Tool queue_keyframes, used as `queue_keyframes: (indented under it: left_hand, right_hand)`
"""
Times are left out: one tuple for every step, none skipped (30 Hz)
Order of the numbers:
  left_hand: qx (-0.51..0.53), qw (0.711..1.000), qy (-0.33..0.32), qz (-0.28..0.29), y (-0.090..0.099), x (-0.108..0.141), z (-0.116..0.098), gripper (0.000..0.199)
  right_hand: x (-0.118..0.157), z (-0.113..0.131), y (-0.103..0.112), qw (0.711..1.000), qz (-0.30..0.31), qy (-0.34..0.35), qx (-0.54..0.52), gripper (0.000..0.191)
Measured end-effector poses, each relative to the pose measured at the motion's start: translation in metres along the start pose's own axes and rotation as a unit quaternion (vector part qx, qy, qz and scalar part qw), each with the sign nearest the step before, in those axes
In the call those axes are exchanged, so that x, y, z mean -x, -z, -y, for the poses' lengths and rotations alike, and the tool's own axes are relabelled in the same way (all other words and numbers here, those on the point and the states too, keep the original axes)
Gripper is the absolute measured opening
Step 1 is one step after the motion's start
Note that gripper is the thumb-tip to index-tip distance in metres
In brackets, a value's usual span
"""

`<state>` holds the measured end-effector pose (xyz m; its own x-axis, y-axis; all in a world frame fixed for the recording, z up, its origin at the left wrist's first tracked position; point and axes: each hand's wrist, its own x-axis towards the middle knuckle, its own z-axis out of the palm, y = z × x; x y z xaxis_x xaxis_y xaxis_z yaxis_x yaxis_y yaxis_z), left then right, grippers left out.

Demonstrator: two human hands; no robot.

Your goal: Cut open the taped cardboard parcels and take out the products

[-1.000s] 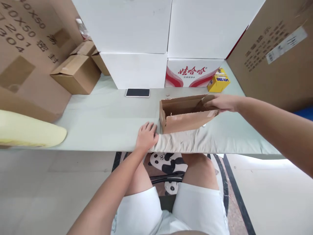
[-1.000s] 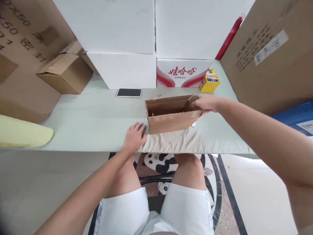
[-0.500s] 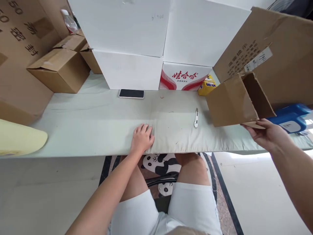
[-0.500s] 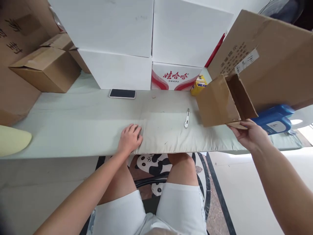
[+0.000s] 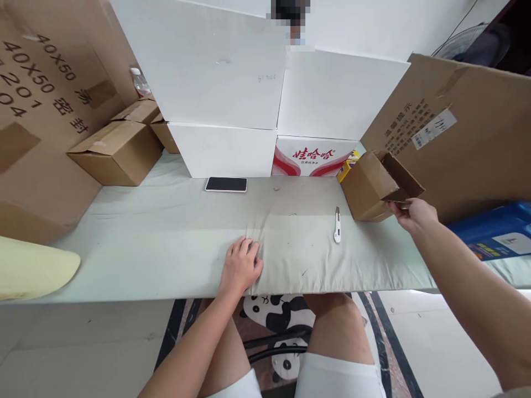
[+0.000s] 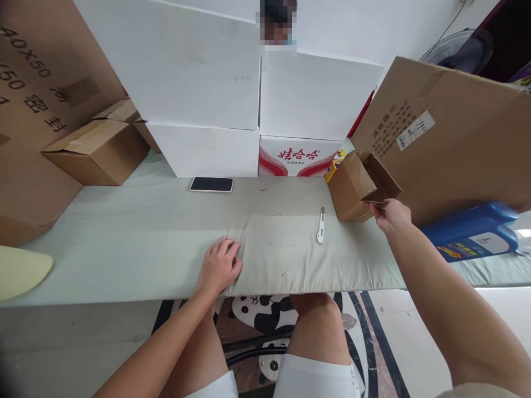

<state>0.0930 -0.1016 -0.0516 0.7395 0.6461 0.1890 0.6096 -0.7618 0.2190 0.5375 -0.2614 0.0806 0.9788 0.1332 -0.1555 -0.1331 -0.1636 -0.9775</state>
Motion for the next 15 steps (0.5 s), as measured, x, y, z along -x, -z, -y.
queue_keyframes:
  left_hand:
    - [-0.005, 1.000, -0.001, -0.001, 0.000, 0.000, 0.000, 0.044]
    - [-0.008, 1.000, -0.001, -0.003, 0.000, 0.000, 0.000, 0.044]
    - [-0.010, 1.000, -0.001, -0.004, -0.001, 0.000, 0.000, 0.044]
    - [-0.012, 1.000, -0.001, -0.004, -0.001, -0.001, 0.000, 0.044]
    - [-0.014, 1.000, 0.000, -0.004, -0.002, -0.001, 0.000, 0.044]
    - [-0.015, 1.000, 0.000, -0.005, -0.002, -0.001, 0.000, 0.044]
    - [-0.016, 1.000, 0.001, -0.006, -0.003, -0.001, 0.001, 0.044]
    - [-0.016, 1.000, 0.002, -0.007, -0.004, -0.001, 0.001, 0.044]
    - [-0.016, 1.000, 0.004, -0.008, -0.005, -0.002, 0.001, 0.044]
    - [-0.016, 1.000, 0.006, -0.009, -0.005, -0.002, 0.001, 0.044]
    - [-0.015, 1.000, 0.009, -0.009, -0.006, -0.001, 0.002, 0.044]
    - [-0.014, 1.000, 0.010, -0.010, -0.007, -0.001, 0.002, 0.044]
    - [-0.013, 1.000, 0.010, -0.009, -0.007, -0.001, 0.002, 0.044]
    - [-0.012, 1.000, 0.010, -0.008, -0.008, -0.001, 0.002, 0.044]
    - [-0.011, 1.000, 0.011, -0.008, -0.008, -0.001, 0.002, 0.044]
  right_hand:
    - [-0.006, 0.001, -0.005, 1.000, -0.015, -0.012, -0.005, 0.039]
    - [-0.011, 0.003, -0.010, 0.999, -0.032, -0.030, -0.010, 0.039]
    - [-0.016, 0.004, -0.015, 0.998, -0.048, -0.046, -0.016, 0.039]
    - [-0.021, 0.006, -0.021, 0.997, -0.060, -0.052, -0.020, 0.039]
    - [-0.026, 0.008, -0.027, 0.996, -0.068, -0.055, -0.022, 0.039]
    - [-0.031, 0.010, -0.034, 0.995, -0.074, -0.055, -0.024, 0.038]
    - [-0.037, 0.012, -0.041, 0.995, -0.077, -0.053, -0.025, 0.038]
    - [-0.042, 0.015, -0.050, 0.996, -0.076, -0.050, -0.024, 0.036]
    - [-0.047, 0.019, -0.058, 0.996, -0.071, -0.046, -0.022, 0.034]
    - [-0.052, 0.023, -0.067, 0.997, -0.062, -0.041, -0.017, 0.033]
    - [-0.056, 0.027, -0.076, 0.998, -0.047, -0.036, -0.011, 0.036]
    - [-0.060, 0.031, -0.084, 0.999, -0.026, -0.033, -0.005, 0.040]
    - [-0.063, 0.034, -0.092, 0.999, 0.001, -0.032, 0.001, 0.044]
    - [-0.064, 0.035, -0.098, 0.999, 0.036, -0.034, 0.008, 0.046]
    - [-0.064, 0.035, -0.103, 0.997, 0.073, -0.038, 0.015, 0.048]
